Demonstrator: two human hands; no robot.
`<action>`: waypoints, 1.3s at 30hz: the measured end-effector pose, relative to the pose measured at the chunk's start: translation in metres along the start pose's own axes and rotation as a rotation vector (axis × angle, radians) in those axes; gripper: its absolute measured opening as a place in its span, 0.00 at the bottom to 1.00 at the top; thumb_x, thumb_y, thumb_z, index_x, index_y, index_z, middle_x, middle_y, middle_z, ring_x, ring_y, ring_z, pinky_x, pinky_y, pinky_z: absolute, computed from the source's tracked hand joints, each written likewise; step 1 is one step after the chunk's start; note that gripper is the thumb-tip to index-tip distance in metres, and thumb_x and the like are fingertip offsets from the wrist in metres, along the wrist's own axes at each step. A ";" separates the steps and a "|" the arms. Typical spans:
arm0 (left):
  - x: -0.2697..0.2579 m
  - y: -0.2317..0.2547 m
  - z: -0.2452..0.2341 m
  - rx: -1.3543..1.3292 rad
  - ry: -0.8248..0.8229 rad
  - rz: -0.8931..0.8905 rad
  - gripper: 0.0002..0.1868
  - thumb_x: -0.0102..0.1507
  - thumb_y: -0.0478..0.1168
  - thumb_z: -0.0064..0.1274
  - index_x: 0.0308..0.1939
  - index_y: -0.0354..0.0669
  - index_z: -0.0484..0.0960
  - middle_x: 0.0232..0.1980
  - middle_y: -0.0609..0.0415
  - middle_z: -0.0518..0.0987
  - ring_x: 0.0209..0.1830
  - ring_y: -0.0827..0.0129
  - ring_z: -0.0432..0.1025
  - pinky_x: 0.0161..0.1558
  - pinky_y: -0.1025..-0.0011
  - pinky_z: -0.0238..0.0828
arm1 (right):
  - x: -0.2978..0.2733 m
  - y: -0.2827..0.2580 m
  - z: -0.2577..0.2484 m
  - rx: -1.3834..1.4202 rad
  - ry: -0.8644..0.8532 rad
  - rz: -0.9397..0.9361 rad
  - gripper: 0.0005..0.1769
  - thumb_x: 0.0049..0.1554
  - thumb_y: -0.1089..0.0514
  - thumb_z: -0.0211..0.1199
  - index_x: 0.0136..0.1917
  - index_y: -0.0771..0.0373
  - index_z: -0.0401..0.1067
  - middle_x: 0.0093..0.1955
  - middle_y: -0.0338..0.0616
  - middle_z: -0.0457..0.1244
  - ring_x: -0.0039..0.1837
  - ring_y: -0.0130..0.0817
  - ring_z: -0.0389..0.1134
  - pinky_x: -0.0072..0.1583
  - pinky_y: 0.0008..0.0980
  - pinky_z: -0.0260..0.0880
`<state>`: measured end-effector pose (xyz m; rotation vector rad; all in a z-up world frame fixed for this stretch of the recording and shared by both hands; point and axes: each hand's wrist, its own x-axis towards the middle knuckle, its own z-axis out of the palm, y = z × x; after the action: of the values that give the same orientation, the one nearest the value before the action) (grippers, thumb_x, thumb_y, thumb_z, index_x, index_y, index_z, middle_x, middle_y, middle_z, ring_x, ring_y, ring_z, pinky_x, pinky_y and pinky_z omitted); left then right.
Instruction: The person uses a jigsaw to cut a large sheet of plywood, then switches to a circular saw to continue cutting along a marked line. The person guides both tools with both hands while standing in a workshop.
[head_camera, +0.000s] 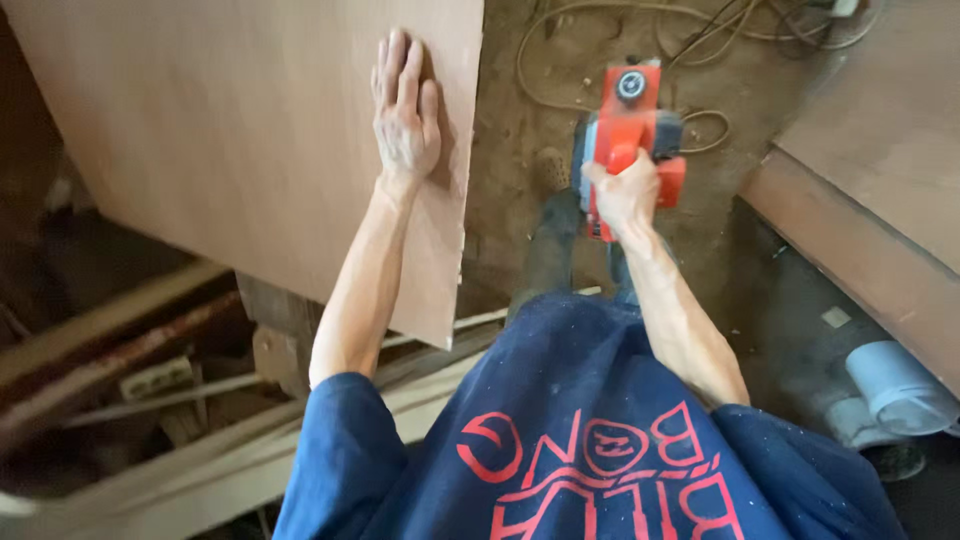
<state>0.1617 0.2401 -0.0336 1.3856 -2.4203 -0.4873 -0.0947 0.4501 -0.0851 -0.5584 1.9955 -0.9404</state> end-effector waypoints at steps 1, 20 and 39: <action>0.002 -0.002 -0.001 -0.004 0.012 -0.010 0.24 0.79 0.44 0.41 0.79 0.45 0.65 0.85 0.49 0.56 0.87 0.51 0.47 0.86 0.52 0.43 | 0.001 -0.002 -0.006 -0.037 0.011 -0.015 0.20 0.50 0.55 0.77 0.50 0.67 0.74 0.41 0.37 0.68 0.43 0.32 0.71 0.49 0.35 0.71; 0.002 -0.003 -0.014 0.047 0.009 0.009 0.26 0.77 0.46 0.42 0.78 0.44 0.65 0.84 0.43 0.55 0.86 0.45 0.48 0.84 0.52 0.45 | -0.034 -0.020 0.043 1.564 -0.835 0.180 0.19 0.42 0.65 0.63 0.50 0.59 0.68 0.30 0.34 0.56 0.32 0.28 0.56 0.41 0.34 0.60; 0.001 -0.007 -0.011 0.057 -0.019 0.009 0.28 0.77 0.50 0.45 0.80 0.47 0.63 0.85 0.46 0.53 0.86 0.49 0.49 0.84 0.55 0.48 | 0.136 -0.087 0.021 1.432 -0.605 -0.079 0.07 0.51 0.66 0.61 0.44 0.64 0.69 0.34 0.40 0.61 0.34 0.31 0.61 0.39 0.32 0.66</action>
<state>0.1716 0.2345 -0.0269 1.3985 -2.4724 -0.4343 -0.1481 0.2966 -0.0928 -0.0415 0.4595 -1.6735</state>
